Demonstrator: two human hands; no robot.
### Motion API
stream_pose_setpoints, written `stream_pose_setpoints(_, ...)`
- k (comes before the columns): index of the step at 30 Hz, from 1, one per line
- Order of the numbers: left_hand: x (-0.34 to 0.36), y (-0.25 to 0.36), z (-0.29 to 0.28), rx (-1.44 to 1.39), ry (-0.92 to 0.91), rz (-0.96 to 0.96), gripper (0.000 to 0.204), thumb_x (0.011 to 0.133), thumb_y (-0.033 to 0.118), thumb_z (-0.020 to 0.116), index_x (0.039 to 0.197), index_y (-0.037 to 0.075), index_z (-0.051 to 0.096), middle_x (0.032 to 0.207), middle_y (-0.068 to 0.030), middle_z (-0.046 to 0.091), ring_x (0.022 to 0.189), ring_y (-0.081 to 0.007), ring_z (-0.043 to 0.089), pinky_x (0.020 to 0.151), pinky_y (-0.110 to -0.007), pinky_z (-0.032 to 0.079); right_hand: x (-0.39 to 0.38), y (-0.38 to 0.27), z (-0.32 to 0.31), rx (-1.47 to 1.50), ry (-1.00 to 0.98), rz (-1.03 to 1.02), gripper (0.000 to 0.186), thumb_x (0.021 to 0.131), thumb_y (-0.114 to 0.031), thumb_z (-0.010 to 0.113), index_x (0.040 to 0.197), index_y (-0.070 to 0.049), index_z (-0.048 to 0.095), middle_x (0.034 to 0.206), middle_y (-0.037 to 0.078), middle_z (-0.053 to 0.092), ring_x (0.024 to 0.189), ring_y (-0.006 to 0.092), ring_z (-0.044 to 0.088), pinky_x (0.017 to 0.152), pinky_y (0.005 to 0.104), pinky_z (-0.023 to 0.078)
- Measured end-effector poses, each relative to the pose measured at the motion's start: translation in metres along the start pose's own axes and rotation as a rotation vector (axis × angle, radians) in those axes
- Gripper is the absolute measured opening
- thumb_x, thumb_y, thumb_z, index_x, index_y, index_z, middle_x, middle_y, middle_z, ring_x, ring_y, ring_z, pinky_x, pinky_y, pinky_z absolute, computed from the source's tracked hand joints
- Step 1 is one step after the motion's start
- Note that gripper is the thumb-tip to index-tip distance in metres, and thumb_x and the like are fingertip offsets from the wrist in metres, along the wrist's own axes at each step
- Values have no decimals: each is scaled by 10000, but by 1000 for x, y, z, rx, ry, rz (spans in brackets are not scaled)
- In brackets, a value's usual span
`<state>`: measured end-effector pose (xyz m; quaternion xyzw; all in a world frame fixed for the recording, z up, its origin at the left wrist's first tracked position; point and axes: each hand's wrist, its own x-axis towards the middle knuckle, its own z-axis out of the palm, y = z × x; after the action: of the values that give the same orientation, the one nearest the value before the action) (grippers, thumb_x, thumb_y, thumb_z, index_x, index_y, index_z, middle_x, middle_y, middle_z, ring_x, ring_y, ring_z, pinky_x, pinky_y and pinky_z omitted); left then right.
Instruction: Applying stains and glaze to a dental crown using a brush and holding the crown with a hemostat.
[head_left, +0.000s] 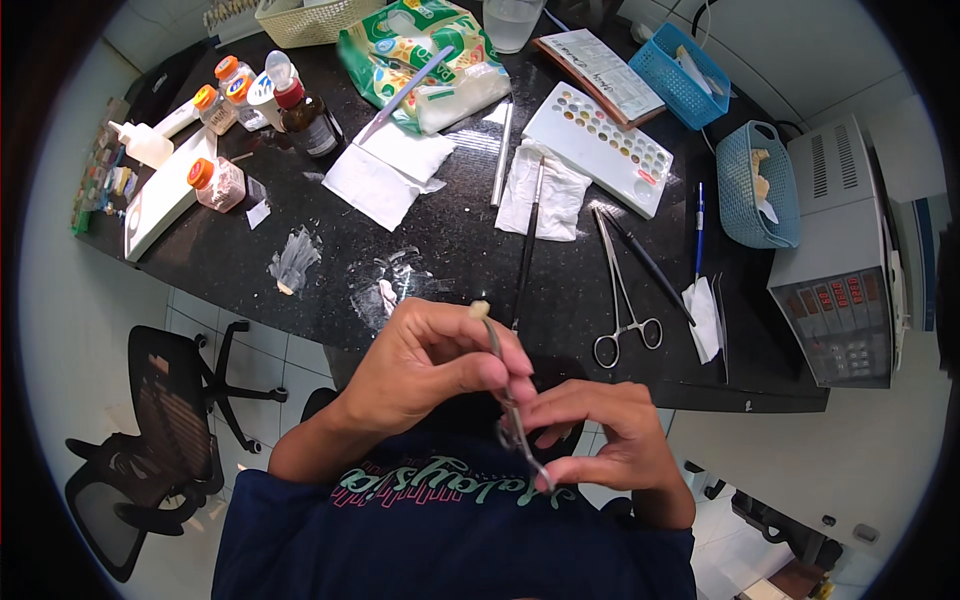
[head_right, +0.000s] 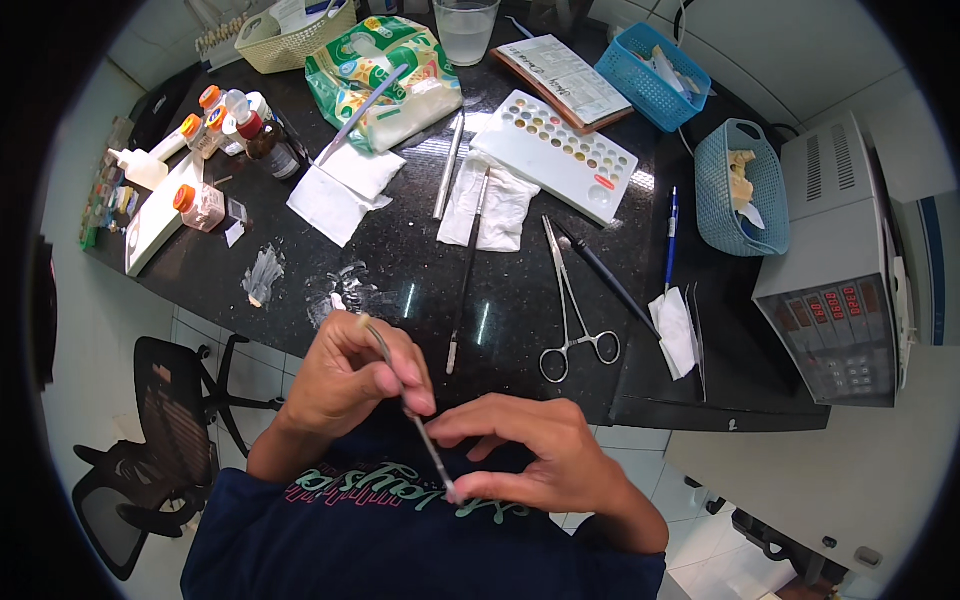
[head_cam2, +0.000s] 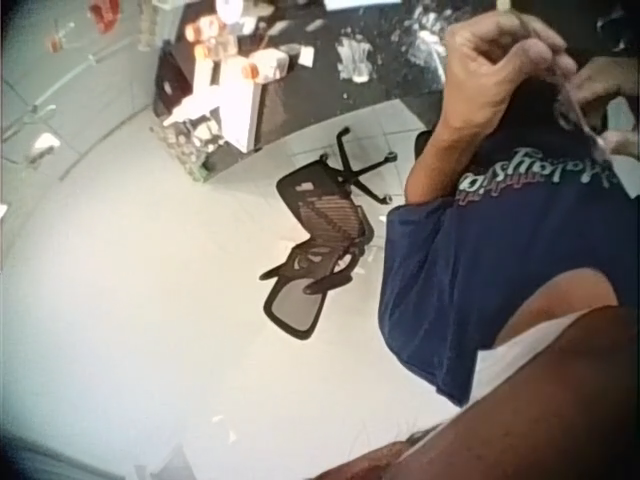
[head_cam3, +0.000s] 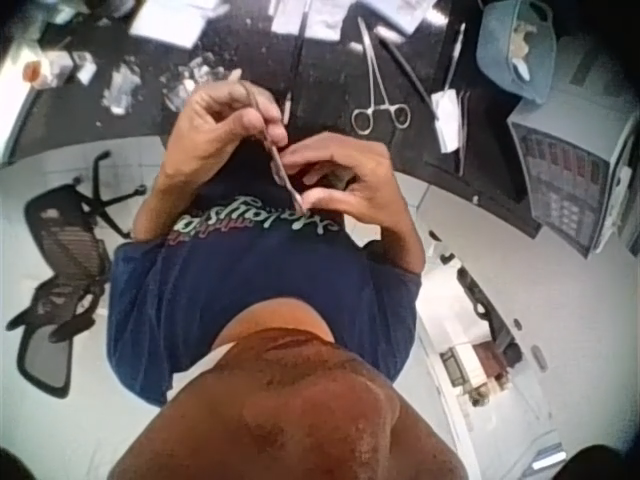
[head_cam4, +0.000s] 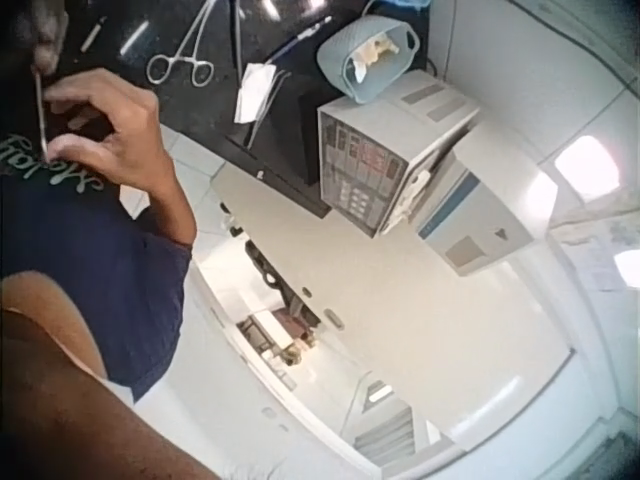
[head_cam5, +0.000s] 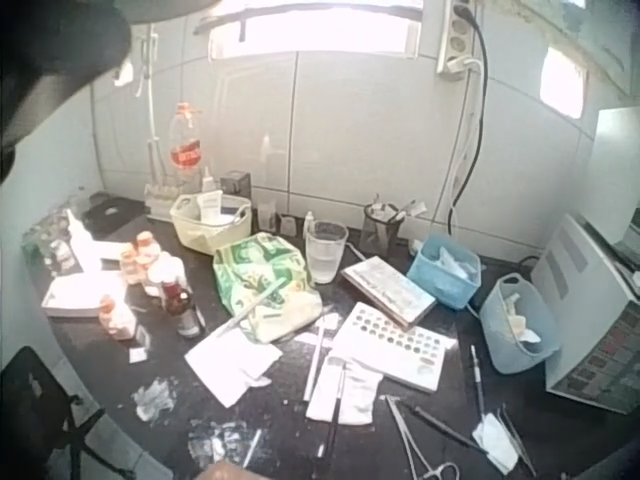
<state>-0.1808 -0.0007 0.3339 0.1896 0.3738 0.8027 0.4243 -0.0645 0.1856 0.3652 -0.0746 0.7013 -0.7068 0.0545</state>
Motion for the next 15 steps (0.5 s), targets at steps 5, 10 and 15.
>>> stream_pose_setpoints(5,-9,11,4,87,132,5,155,869,56,631,961,-68,631,876,-145,667,772,-179,678,672,-267,578,14,1,-51,-1105,495,-238,113,776,14,653,884,-21,650,842,102,668,714,242,658,612,311,518)
stream_pose_setpoints(10,-6,5,8,125,157,-80,187,869,75,639,1000,-58,626,862,-135,679,775,-156,673,667,-253,576,26,15,-81,-1438,432,-116,152,798,-7,625,949,-18,626,896,121,628,781,270,633,659,356,506)
stream_pose_setpoints(15,-7,5,11,87,169,-97,166,871,62,632,980,-62,616,881,-143,667,820,-187,678,682,-264,581,23,2,-87,-1381,418,-133,210,792,53,569,994,5,606,885,121,600,786,252,621,682,307,509)
